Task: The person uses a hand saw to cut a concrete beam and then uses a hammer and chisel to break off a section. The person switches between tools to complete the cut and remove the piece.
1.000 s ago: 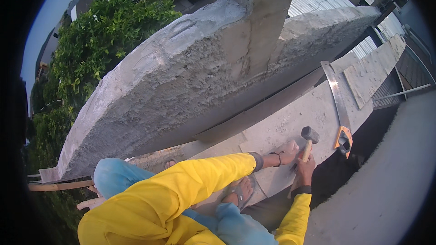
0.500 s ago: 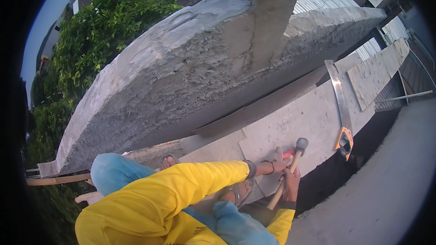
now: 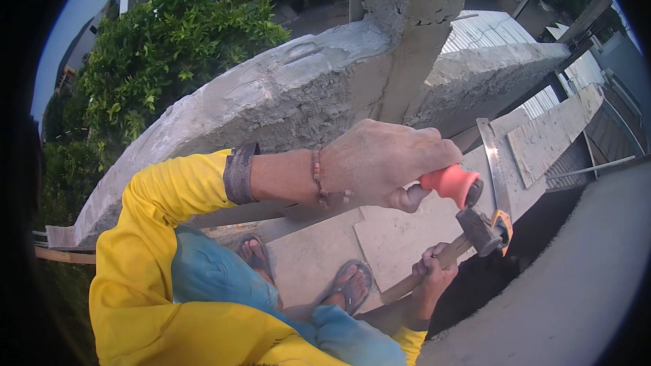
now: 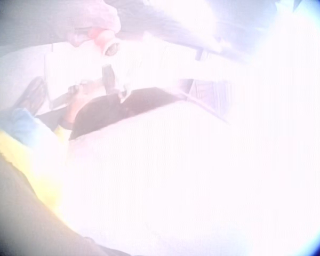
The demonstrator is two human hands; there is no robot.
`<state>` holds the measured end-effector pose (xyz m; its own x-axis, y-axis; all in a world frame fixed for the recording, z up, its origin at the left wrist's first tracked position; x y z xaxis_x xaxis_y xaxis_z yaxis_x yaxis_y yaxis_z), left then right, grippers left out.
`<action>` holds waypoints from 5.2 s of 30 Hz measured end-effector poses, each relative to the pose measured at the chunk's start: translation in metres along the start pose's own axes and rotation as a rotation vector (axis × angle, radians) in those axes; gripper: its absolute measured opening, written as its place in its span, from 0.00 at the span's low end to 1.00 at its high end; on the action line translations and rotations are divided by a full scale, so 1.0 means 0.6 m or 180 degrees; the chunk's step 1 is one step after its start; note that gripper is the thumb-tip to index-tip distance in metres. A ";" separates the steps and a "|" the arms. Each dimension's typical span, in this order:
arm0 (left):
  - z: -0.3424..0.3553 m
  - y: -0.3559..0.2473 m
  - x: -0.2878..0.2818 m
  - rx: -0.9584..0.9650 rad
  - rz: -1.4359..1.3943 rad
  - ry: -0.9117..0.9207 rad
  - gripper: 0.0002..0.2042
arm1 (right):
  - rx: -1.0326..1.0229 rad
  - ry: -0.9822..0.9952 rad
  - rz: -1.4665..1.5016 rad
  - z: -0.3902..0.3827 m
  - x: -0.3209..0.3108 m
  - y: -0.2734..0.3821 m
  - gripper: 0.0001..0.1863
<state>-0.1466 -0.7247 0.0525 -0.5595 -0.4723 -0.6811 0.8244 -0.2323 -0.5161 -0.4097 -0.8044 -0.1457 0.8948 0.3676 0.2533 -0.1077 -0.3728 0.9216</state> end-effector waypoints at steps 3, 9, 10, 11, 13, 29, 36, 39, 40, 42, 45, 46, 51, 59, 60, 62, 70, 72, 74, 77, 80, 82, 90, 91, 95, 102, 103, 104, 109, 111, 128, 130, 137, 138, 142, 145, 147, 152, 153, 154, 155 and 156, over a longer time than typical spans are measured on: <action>-0.009 -0.014 -0.085 0.0621 0.0777 -0.0914 0.19 | -0.0247 0.0390 0.0257 -0.015 0.064 0.034 0.08; -0.041 0.067 -0.144 0.0275 0.0901 -0.1850 0.19 | -0.1003 0.0966 0.0169 -0.048 0.162 0.124 0.19; -0.042 0.079 -0.148 0.0255 0.0852 -0.1964 0.19 | -0.1066 0.0952 0.0241 -0.050 0.171 0.141 0.23; -0.044 0.091 -0.150 0.0205 0.0785 -0.2047 0.19 | -0.1179 0.1085 0.0295 -0.055 0.186 0.158 0.28; -0.048 0.108 -0.155 0.0096 0.0706 -0.2276 0.18 | -0.1392 0.0952 -0.0048 -0.058 0.208 0.195 0.32; -0.080 0.137 -0.184 -0.0166 0.0298 -0.3060 0.18 | -0.1554 0.1901 -0.1967 -0.063 0.469 0.316 0.21; -0.084 0.147 -0.177 -0.0129 0.0308 -0.3186 0.18 | -0.2436 0.1342 -0.0702 -0.099 0.466 0.354 0.29; -0.085 0.149 -0.175 -0.0061 0.0334 -0.3272 0.19 | -0.2417 0.1417 -0.1070 -0.077 0.471 0.351 0.27; -0.085 0.150 -0.175 -0.0058 0.0371 -0.3247 0.19 | -0.2122 0.1482 -0.1694 -0.066 0.473 0.336 0.26; -0.084 0.150 -0.175 -0.0053 0.0421 -0.3188 0.19 | -0.1461 0.1676 -0.1946 -0.053 0.466 0.310 0.23; -0.086 0.152 -0.174 0.0017 0.0314 -0.3250 0.19 | -0.1604 0.1397 -0.1936 -0.061 0.444 0.306 0.26; -0.085 0.153 -0.174 0.0042 0.0374 -0.3269 0.20 | -0.1886 0.1341 -0.1569 -0.069 0.439 0.316 0.27; -0.083 0.161 -0.165 -0.0005 0.0485 -0.3272 0.21 | -0.2931 0.1015 -0.0107 -0.090 0.423 0.355 0.32; -0.093 0.136 -0.179 -0.0144 0.0520 -0.3071 0.16 | -0.1212 0.1963 -0.1924 -0.055 0.441 0.305 0.20; -0.088 0.138 -0.185 -0.0239 0.0536 -0.3053 0.13 | -0.1212 0.1845 -0.2036 -0.057 0.431 0.304 0.20; -0.072 0.139 -0.187 -0.0169 0.0319 -0.2940 0.10 | -0.1244 0.1934 -0.2032 -0.063 0.423 0.297 0.20; -0.095 0.183 -0.156 -0.0197 0.0508 -0.2578 0.10 | -0.1351 0.1701 -0.1814 -0.080 0.382 0.233 0.22; -0.108 0.184 -0.142 -0.0111 0.0745 -0.2485 0.09 | -0.1330 0.1617 -0.1780 -0.087 0.366 0.217 0.22; -0.119 0.180 -0.130 0.0074 0.0773 -0.2419 0.08 | -0.1227 0.1514 -0.1805 -0.090 0.354 0.209 0.23; -0.121 0.178 -0.126 0.0139 0.0814 -0.2450 0.08 | -0.1503 0.1310 -0.1767 -0.092 0.349 0.225 0.23; -0.121 0.175 -0.124 0.0095 0.0818 -0.2362 0.09 | -0.2118 0.1322 -0.1559 -0.101 0.359 0.251 0.24; -0.122 0.171 -0.125 0.0155 0.0857 -0.2374 0.10 | -0.2045 0.1517 -0.1959 -0.103 0.370 0.245 0.24; -0.134 0.163 -0.117 0.0170 0.0966 -0.2345 0.13 | -0.1268 0.1448 -0.2501 -0.103 0.337 0.189 0.18; -0.133 0.161 -0.117 0.0211 0.1006 -0.2322 0.13 | -0.1271 0.1431 -0.2588 -0.103 0.333 0.189 0.18; -0.130 0.154 -0.120 0.0222 0.1108 -0.2123 0.13 | -0.1116 0.1447 -0.2760 -0.105 0.333 0.193 0.18; -0.130 0.155 -0.122 0.0261 0.1014 -0.2202 0.12 | -0.1829 0.1348 -0.2571 -0.112 0.346 0.259 0.19; -0.130 0.156 -0.121 0.0226 0.1066 -0.2157 0.12 | -0.1713 0.1393 -0.2508 -0.107 0.347 0.256 0.19; -0.132 0.156 -0.120 0.0188 0.1113 -0.2107 0.11 | -0.1631 0.1413 -0.2411 -0.104 0.346 0.255 0.19; -0.127 0.153 -0.116 0.0269 0.1419 -0.1805 0.11 | -0.1823 0.1764 -0.3491 -0.100 0.353 0.242 0.20; -0.126 0.156 -0.120 0.0174 0.1355 -0.1930 0.12 | -0.1913 0.1524 -0.3024 -0.104 0.345 0.264 0.22; -0.131 0.149 -0.105 0.0297 0.1467 -0.1874 0.12 | -0.1927 0.1389 -0.1648 -0.107 0.325 0.293 0.20; -0.138 0.155 -0.096 0.0301 0.1573 -0.1714 0.10 | -0.1957 0.1546 -0.2106 -0.101 0.328 0.262 0.18; -0.158 0.168 -0.060 0.0791 0.2531 -0.1071 0.03 | -0.1118 0.2057 -0.3275 -0.079 0.306 0.099 0.19; -0.157 0.165 -0.061 0.0806 0.2504 -0.1083 0.03 | -0.0998 0.1966 -0.3134 -0.084 0.292 0.096 0.18; -0.141 0.149 -0.081 0.0554 0.1652 -0.1357 0.09 | -0.0737 0.1397 -0.2274 -0.099 0.247 0.118 0.18; -0.116 0.138 -0.108 0.0215 0.1322 -0.1884 0.14 | -0.0496 0.1166 -0.1962 -0.100 0.235 0.131 0.20; -0.100 0.134 -0.122 0.0098 0.1034 -0.2088 0.13 | -0.0804 0.1140 -0.1731 -0.097 0.242 0.151 0.24; -0.072 0.155 -0.142 -0.0167 0.0872 -0.2501 0.13 | -0.1565 0.1054 -0.1387 -0.079 0.262 0.208 0.27; -0.070 0.164 -0.145 -0.0153 0.0935 -0.2472 0.13 | -0.1630 0.1001 -0.1410 -0.075 0.267 0.217 0.27; -0.071 0.171 -0.144 -0.0217 0.0981 -0.2461 0.13 | -0.1721 0.0887 -0.1405 -0.075 0.270 0.227 0.27; -0.071 0.176 -0.141 -0.0159 0.1033 -0.2396 0.12 | -0.1997 0.0948 -0.1277 -0.077 0.279 0.241 0.27; -0.072 0.181 -0.137 -0.0195 0.1060 -0.2336 0.12 | -0.2117 0.0900 -0.1168 -0.080 0.285 0.249 0.27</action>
<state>-0.0148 -0.6744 0.0301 -0.0691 -0.9513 -0.3004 0.9198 0.0558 -0.3883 -0.2934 -0.7565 0.0496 0.7894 0.6027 -0.1164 -0.1433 0.3653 0.9198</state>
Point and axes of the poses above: each hand's wrist, its own z-axis towards the middle knuckle, its own x-axis out of the palm, y = z × x, the point moved 6 cm from there along z, towards the middle knuckle, and after that the axes turned 2 degrees about -y, right-handed, at the moved point
